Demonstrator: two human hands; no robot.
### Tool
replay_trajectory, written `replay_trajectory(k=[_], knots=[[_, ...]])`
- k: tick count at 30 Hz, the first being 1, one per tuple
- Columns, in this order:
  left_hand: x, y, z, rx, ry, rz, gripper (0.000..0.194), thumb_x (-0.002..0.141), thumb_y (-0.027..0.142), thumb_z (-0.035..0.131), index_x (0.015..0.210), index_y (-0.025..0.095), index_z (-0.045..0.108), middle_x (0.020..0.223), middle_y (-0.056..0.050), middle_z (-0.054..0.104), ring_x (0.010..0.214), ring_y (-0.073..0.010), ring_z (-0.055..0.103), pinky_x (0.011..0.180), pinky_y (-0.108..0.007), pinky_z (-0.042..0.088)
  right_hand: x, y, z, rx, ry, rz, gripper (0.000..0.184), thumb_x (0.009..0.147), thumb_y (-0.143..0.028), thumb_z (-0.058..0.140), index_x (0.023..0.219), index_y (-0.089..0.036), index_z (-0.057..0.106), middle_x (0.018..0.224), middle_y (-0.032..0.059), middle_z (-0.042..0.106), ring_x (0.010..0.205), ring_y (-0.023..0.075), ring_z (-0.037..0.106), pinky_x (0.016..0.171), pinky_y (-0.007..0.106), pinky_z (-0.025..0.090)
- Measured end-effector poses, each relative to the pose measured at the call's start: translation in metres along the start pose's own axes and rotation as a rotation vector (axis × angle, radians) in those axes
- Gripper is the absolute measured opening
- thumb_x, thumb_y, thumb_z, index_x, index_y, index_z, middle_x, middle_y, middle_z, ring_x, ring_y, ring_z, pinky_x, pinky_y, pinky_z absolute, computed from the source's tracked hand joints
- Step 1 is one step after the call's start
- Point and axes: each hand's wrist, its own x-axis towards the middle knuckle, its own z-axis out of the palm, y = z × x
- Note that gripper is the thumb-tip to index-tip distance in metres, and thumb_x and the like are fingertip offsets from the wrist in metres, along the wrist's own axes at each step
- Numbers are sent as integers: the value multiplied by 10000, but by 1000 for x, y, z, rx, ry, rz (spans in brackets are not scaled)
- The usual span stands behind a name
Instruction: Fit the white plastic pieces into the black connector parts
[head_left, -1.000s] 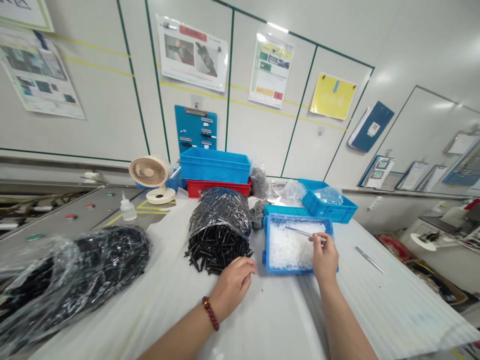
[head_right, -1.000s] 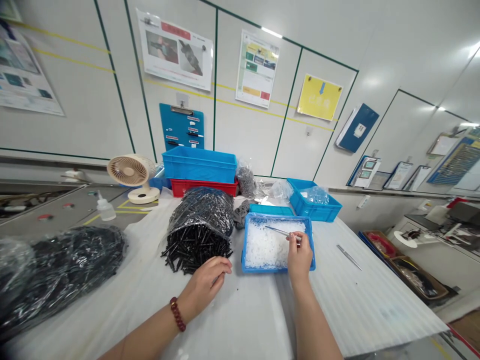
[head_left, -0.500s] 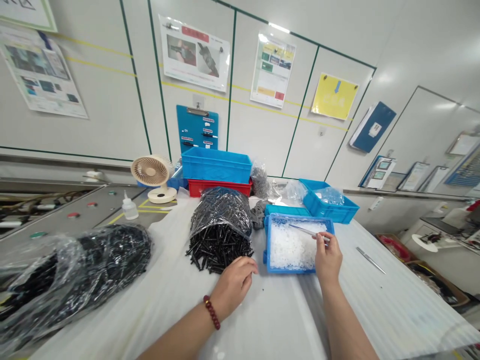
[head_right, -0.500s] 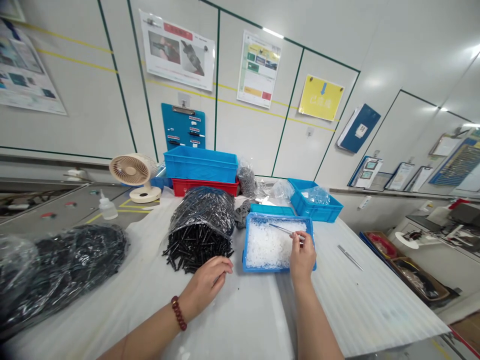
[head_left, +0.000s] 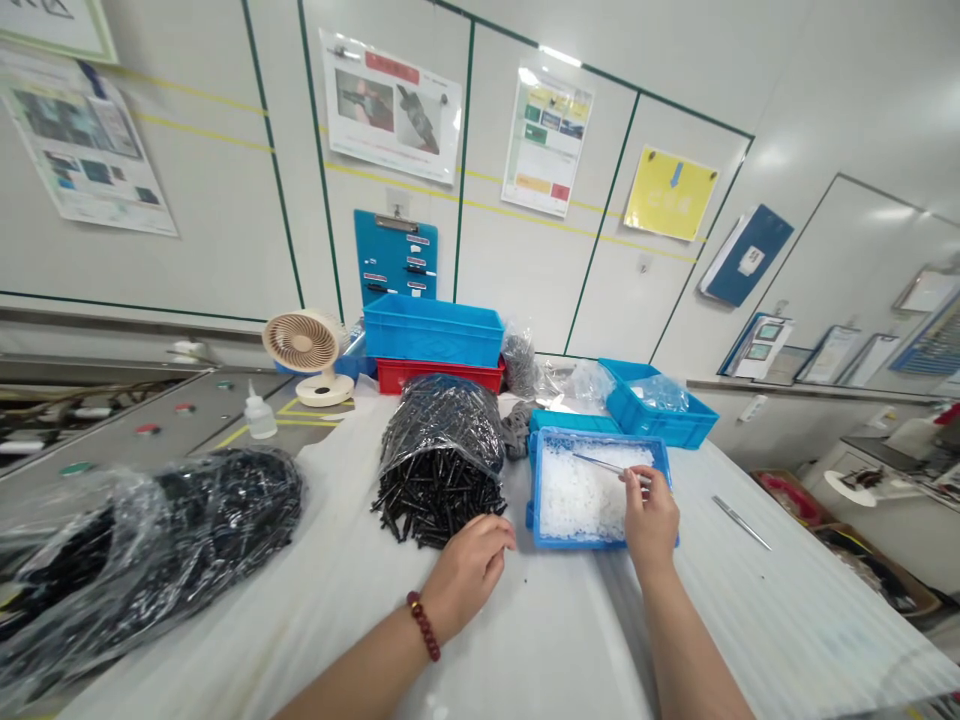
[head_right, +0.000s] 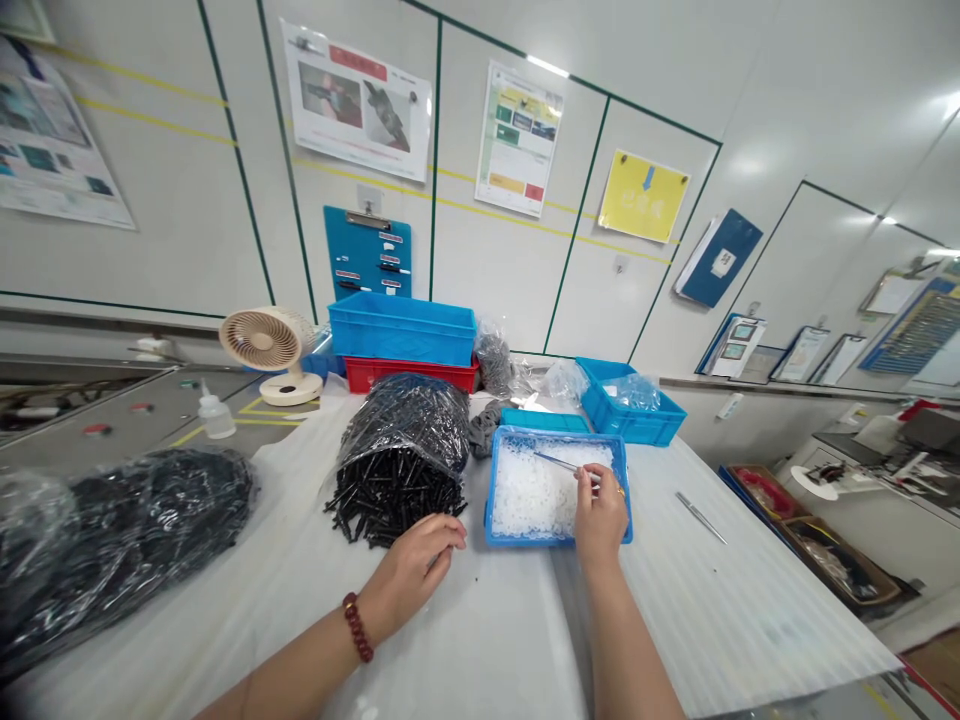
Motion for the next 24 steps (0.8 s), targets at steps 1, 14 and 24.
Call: replay_trajectory(k=[1,14,24], knots=[[0,0,0,0,-4,1,283,725,-14,363,801,157,575,873,-56,588,824,-165,540,738,-294,468,0,0,1,-12,-11,1,376,763,-525,415,798,-183,567,757,76,646,662,186,565,618,293,411],[1,-2,-4,81,75,-92,223,867,172,427,1073,170,511,862,-44,604,777,-162,554,727,-311,477,5,-3,-6,448,14,328,333,693,-520,528,745,-192,513,602,2,599,575,138,490,531,231,352],[4,0,-1,219,-19,-105,106,848,223,547,925,166,591,756,-11,640,685,-146,567,647,-254,456,-24,-31,-4,339,-509,35,282,790,-471,487,731,-196,512,579,-8,579,479,114,445,473,229,335]])
